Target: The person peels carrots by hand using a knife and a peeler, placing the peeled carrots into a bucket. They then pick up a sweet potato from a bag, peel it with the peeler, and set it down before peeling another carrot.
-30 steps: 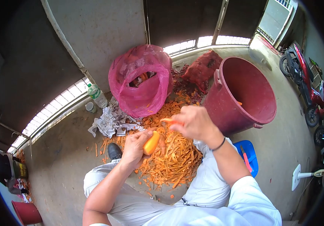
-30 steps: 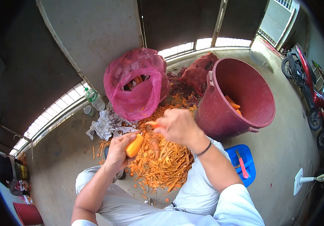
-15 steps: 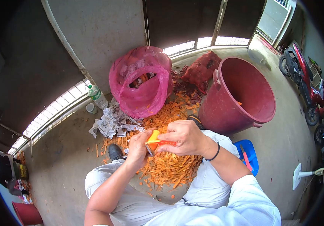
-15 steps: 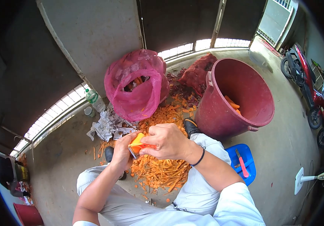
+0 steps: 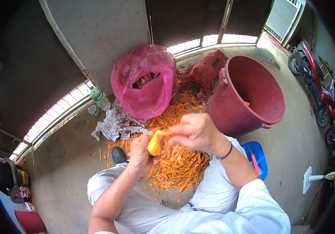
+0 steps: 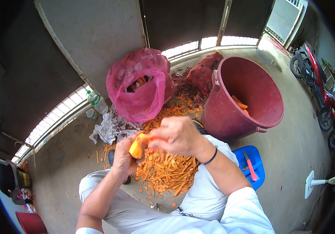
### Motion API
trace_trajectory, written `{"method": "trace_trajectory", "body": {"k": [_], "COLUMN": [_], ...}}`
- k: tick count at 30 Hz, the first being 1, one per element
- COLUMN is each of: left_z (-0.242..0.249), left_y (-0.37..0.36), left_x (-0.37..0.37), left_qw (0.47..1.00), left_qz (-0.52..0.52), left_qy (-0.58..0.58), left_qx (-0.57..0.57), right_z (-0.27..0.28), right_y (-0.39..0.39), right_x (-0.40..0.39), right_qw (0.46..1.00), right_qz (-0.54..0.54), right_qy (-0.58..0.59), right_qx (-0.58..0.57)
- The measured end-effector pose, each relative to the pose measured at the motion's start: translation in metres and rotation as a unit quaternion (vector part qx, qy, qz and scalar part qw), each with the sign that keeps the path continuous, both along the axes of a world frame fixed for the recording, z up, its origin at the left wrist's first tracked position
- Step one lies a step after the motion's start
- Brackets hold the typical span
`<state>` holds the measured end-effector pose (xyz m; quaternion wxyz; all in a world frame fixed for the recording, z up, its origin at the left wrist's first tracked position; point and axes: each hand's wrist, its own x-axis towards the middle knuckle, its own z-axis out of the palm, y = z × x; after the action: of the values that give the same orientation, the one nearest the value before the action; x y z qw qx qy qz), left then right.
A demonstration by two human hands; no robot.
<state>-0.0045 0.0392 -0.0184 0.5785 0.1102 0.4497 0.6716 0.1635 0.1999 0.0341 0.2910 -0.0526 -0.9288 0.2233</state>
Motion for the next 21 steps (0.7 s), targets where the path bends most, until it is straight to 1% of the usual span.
{"method": "trace_trajectory", "body": {"k": [1, 2, 3, 4, 5, 6, 8, 9, 10, 11, 12, 13, 15, 17, 19, 20, 21], "left_z": [0.004, 0.007, 0.008, 0.008, 0.007, 0.006, -0.004, -0.006, -0.007, -0.007, -0.007, -0.008, -0.007, -0.003, 0.006, 0.013, 0.010], "left_y": [0.000, -0.003, -0.005, -0.006, -0.006, -0.006, -0.005, -0.004, -0.004, -0.002, -0.002, -0.002, -0.002, -0.006, -0.008, -0.007, -0.005], "left_x": [-0.001, -0.003, -0.005, -0.007, -0.009, -0.009, -0.011, -0.010, -0.009, -0.007, -0.005, -0.004, -0.006, -0.008, -0.011, -0.010, -0.013], "left_qw": [0.999, 0.999, 0.997, 0.997, 0.997, 0.995, 0.996, 0.996, 0.996, 0.998, 0.997, 0.997, 0.995, 0.995, 0.992, 0.992, 0.992], "left_qz": [-0.012, -0.037, -0.063, -0.066, -0.078, -0.087, -0.068, -0.052, -0.050, -0.035, -0.023, -0.027, -0.039, -0.052, -0.085, -0.083, -0.082], "left_qy": [0.032, 0.034, 0.036, 0.035, 0.001, -0.033, -0.043, -0.052, -0.054, -0.015, 0.025, 0.024, 0.070, 0.067, 0.069, 0.064, 0.065], "left_qx": [-0.007, -0.011, -0.013, -0.015, -0.024, -0.032, -0.041, -0.053, -0.054, -0.057, -0.062, -0.065, -0.065, -0.060, -0.055, -0.069, -0.066], "right_z": [-0.003, -0.007, -0.015, -0.022, -0.021, -0.020, -0.013, -0.008, -0.004, -0.003, -0.006, -0.007, -0.005, -0.010, -0.024, -0.020, -0.017], "right_y": [0.011, 0.022, 0.035, 0.045, 0.048, 0.045, 0.034, 0.025, 0.013, 0.005, 0.000, -0.001, 0.004, 0.023, 0.052, 0.054, 0.052], "right_x": [0.001, 0.003, 0.006, 0.008, 0.008, 0.009, 0.010, 0.009, 0.007, 0.004, 0.001, 0.001, 0.001, 0.006, 0.014, 0.014, 0.014], "right_qw": [1.000, 0.999, 0.995, 0.992, 0.989, 0.989, 0.994, 0.994, 0.996, 0.996, 0.998, 0.998, 0.999, 0.999, 0.986, 0.984, 0.984], "right_qz": [-0.025, -0.051, -0.089, -0.115, -0.139, -0.138, -0.077, -0.073, -0.022, 0.026, 0.039, 0.036, 0.016, -0.004, -0.117, -0.139, -0.138], "right_qy": [0.006, 0.012, -0.003, -0.012, -0.020, -0.021, -0.015, -0.017, -0.021, -0.025, -0.014, -0.015, -0.038, -0.053, -0.094, -0.079, -0.078], "right_qx": [-0.007, -0.014, 0.049, 0.048, 0.048, 0.049, -0.082, -0.081, -0.078, -0.076, -0.052, -0.055, -0.020, -0.008, 0.066, 0.078, 0.082]}}
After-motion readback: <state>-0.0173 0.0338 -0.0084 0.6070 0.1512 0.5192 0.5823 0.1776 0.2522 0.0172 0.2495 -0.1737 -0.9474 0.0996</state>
